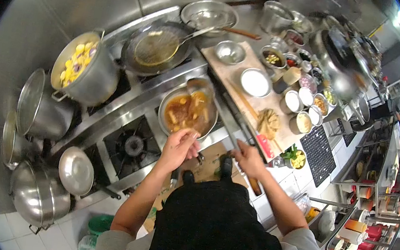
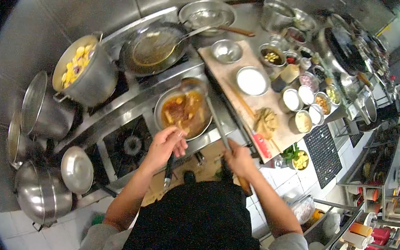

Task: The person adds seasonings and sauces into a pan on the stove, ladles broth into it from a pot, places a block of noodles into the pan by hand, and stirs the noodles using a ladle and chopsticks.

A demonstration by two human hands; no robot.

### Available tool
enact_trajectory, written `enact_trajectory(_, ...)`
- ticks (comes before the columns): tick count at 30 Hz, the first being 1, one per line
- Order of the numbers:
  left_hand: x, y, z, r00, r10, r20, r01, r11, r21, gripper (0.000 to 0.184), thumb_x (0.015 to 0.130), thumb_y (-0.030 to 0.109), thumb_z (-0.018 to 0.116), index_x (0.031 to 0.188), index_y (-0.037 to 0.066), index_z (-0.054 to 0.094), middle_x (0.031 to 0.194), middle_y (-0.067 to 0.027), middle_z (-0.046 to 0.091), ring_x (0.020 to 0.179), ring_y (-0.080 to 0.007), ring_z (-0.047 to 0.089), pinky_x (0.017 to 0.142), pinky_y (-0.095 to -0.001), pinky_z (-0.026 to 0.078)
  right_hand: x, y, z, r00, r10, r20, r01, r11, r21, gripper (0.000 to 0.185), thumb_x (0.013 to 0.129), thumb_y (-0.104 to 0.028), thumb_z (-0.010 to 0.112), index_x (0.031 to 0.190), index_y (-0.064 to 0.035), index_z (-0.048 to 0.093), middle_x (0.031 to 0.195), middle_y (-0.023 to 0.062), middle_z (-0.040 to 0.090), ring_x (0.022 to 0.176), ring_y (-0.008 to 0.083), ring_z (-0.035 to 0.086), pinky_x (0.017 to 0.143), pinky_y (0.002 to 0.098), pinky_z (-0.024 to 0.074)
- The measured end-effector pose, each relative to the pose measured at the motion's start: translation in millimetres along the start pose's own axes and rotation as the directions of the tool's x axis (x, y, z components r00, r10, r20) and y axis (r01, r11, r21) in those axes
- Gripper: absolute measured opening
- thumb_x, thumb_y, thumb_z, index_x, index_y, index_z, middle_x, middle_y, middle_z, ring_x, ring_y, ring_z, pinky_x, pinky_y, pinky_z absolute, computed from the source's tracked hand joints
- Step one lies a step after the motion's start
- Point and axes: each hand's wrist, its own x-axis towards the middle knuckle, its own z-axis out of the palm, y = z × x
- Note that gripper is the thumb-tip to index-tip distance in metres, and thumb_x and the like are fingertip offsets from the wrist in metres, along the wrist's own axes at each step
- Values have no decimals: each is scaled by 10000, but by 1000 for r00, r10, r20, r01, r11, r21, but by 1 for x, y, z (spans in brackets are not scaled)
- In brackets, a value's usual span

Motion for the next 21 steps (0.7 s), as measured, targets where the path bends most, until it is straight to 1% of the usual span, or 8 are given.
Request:
enact_trajectory(1,20,15,20,998,52,46,-50,998,-41,342,1080,297,476,1167,-10,598,881,-90,674,684,-132,654,566,-249,511,-2,17,5,994,-98,-56,94,993,-74,564,968,-204,611,1443,51,447,687,239,625,553,292,634,599,418,523)
enact_trajectory(3,66,50,65,993,91,75,-82,990,-117,415,1083,343,460,1253,-22,558,976,-130,675,782,-174,676,611,-286,542,-5,32,10,984,-164,-65,146,965,-217,545,958,-202,614,1424,43,471,757,312,640,641,404,666,623,460,528)
enact_trajectory(5,130,66,100,989,46,140,-8,965,-261,607,1071,427,457,1429,-58,389,1127,-203,650,972,-253,669,737,-388,590,-3,54,12,968,-238,-76,223,961,-161,534,943,-211,623,1400,34,495,779,321,641,729,478,653,662,506,531)
enact_trajectory(9,268,73,148,991,-121,62,136,875,-464,915,1007,526,544,1562,-37,83,1459,-350,351,1236,-395,547,900,-476,579,3,81,-1,968,-243,67,252,952,-176,554,927,-207,638,1416,2,482,810,313,647,788,480,657,704,542,528)
enact_trajectory(10,303,72,152,990,-140,-3,126,898,-421,898,989,524,582,1568,-3,142,1547,-312,262,1315,-418,478,960,-510,546,2,80,-13,967,-232,109,247,958,-148,556,919,-200,645,1415,-5,482,830,308,654,785,477,657,701,539,530)
enact_trajectory(13,371,86,170,957,-117,-265,27,947,-320,867,973,513,611,1572,37,204,1580,-237,272,1342,-407,441,984,-521,518,1,93,-38,948,-281,149,296,951,-88,545,915,-190,649,1403,-3,491,885,292,672,816,452,666,725,514,534)
enact_trajectory(16,427,87,170,932,-35,-360,-49,974,-219,818,948,471,650,1548,53,284,1570,-174,328,1349,-366,433,980,-520,509,3,104,-64,927,-327,186,341,939,-49,500,912,-178,624,1373,-22,511,902,299,678,831,470,670,741,543,544)
enact_trajectory(21,461,106,211,952,66,-299,-106,987,-119,613,916,341,666,1396,16,469,1356,-162,553,1201,-292,565,903,-459,525,9,125,-79,925,-313,215,327,944,-35,549,909,-200,644,1411,-30,500,904,294,679,822,455,674,744,527,546)
